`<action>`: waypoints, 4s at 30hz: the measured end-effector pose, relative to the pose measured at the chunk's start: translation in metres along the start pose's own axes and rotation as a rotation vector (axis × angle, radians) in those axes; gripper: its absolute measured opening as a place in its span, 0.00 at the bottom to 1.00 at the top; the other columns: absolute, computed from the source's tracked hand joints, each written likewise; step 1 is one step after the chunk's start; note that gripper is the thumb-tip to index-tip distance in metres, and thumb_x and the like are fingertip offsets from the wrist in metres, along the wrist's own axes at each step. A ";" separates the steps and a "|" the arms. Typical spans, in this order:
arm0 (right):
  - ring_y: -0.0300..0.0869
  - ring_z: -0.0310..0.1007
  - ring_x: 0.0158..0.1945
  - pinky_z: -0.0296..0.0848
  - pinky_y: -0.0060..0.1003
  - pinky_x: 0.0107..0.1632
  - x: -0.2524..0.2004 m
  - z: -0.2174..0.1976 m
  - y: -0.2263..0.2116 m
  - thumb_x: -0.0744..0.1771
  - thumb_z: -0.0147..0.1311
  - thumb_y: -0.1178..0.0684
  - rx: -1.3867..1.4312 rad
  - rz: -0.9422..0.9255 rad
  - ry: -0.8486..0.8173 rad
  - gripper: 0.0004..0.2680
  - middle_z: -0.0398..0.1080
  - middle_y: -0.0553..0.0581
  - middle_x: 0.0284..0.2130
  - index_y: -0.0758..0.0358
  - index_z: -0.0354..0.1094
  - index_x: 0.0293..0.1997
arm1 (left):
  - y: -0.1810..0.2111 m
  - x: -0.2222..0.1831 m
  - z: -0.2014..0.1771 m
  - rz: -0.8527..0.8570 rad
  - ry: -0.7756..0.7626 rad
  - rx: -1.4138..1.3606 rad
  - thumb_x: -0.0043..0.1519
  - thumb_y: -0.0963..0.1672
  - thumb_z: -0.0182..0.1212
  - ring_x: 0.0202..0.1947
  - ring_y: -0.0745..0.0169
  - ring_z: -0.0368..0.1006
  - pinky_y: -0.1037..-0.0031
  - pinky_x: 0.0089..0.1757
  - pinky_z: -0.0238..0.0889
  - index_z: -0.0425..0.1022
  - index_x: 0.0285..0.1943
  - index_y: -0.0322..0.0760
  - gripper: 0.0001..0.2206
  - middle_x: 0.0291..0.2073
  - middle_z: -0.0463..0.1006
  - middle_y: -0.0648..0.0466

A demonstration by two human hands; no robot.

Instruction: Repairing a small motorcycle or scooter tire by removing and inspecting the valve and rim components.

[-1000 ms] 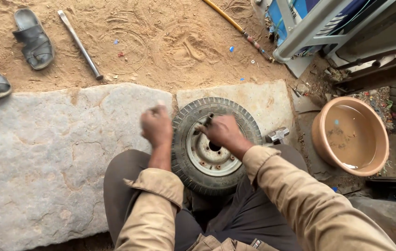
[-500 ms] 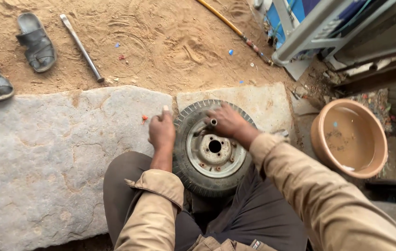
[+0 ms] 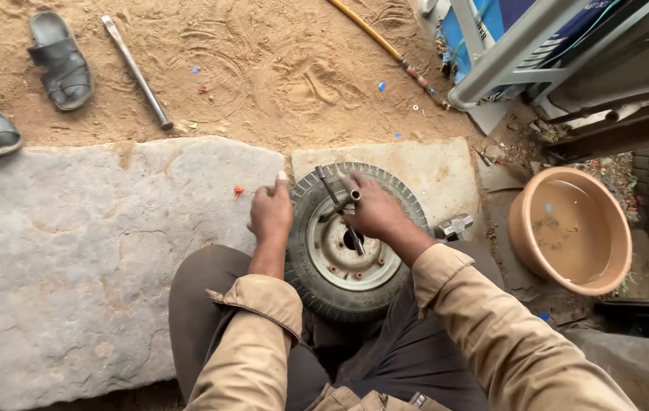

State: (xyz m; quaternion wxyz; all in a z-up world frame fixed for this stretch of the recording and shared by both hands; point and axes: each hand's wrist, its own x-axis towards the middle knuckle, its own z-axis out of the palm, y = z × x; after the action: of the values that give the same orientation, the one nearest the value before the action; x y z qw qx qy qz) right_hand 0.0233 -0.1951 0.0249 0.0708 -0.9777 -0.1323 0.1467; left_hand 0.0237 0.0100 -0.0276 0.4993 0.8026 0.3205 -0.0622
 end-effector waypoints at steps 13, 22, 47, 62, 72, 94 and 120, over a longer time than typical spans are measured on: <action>0.43 0.73 0.59 0.69 0.43 0.61 0.015 -0.034 -0.018 0.72 0.34 0.25 -0.607 -0.410 -0.382 0.26 0.79 0.54 0.47 0.55 0.76 0.47 | -0.001 0.010 -0.013 -0.052 0.044 -0.037 0.64 0.62 0.49 0.55 0.44 0.74 0.44 0.64 0.43 0.78 0.50 0.37 0.29 0.47 0.82 0.45; 0.48 0.80 0.41 0.76 0.48 0.47 0.015 -0.011 0.003 0.65 0.54 0.28 0.007 0.180 -0.219 0.22 0.78 0.58 0.36 0.56 0.74 0.52 | -0.006 0.007 0.008 0.070 -0.029 0.095 0.64 0.62 0.46 0.55 0.46 0.74 0.41 0.61 0.45 0.77 0.52 0.39 0.29 0.48 0.81 0.47; 0.53 0.78 0.46 0.75 0.49 0.48 0.015 -0.026 -0.009 0.65 0.49 0.27 0.075 0.104 -0.368 0.22 0.77 0.61 0.42 0.50 0.72 0.55 | -0.040 -0.003 0.059 -0.083 -0.239 -0.205 0.63 0.64 0.48 0.44 0.40 0.77 0.52 0.47 0.66 0.77 0.56 0.32 0.35 0.44 0.81 0.40; 0.46 0.71 0.56 0.56 0.49 0.72 0.064 -0.028 0.022 0.68 0.50 0.34 -0.602 -0.725 -0.220 0.18 0.73 0.54 0.49 0.58 0.70 0.50 | -0.058 0.006 0.082 -0.055 -0.630 0.030 0.66 0.64 0.42 0.39 0.43 0.77 0.57 0.43 0.67 0.82 0.44 0.26 0.39 0.36 0.82 0.37; 0.54 0.79 0.41 0.75 0.47 0.42 0.006 0.054 0.017 0.69 0.41 0.25 0.294 -0.191 0.097 0.24 0.80 0.58 0.37 0.53 0.79 0.45 | -0.035 0.013 0.074 0.121 0.259 0.036 0.61 0.50 0.61 0.39 0.36 0.79 0.52 0.42 0.69 0.79 0.40 0.34 0.14 0.36 0.83 0.40; 0.49 0.62 0.64 0.50 0.49 0.71 0.102 -0.018 0.031 0.54 0.49 0.40 -0.113 -1.041 0.599 0.28 0.68 0.61 0.57 0.58 0.63 0.59 | -0.023 -0.063 0.077 0.040 -0.057 0.081 0.66 0.52 0.52 0.48 0.39 0.75 0.52 0.48 0.66 0.77 0.50 0.35 0.18 0.46 0.78 0.40; 0.49 0.42 0.75 0.40 0.52 0.72 0.095 -0.053 0.027 0.58 0.63 0.36 -0.297 -0.899 -0.175 0.31 0.51 0.48 0.74 0.46 0.60 0.69 | -0.019 -0.050 0.094 -0.593 -0.483 -0.818 0.63 0.67 0.32 0.36 0.52 0.72 0.64 0.37 0.56 0.71 0.51 0.43 0.34 0.31 0.77 0.50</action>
State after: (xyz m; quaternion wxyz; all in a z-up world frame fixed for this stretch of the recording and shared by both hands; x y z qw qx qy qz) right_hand 0.1334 -0.2002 0.0452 -0.0247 -0.8070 -0.5670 0.1629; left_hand -0.0056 -0.0861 -0.0674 0.7903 0.3818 0.4072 -0.2528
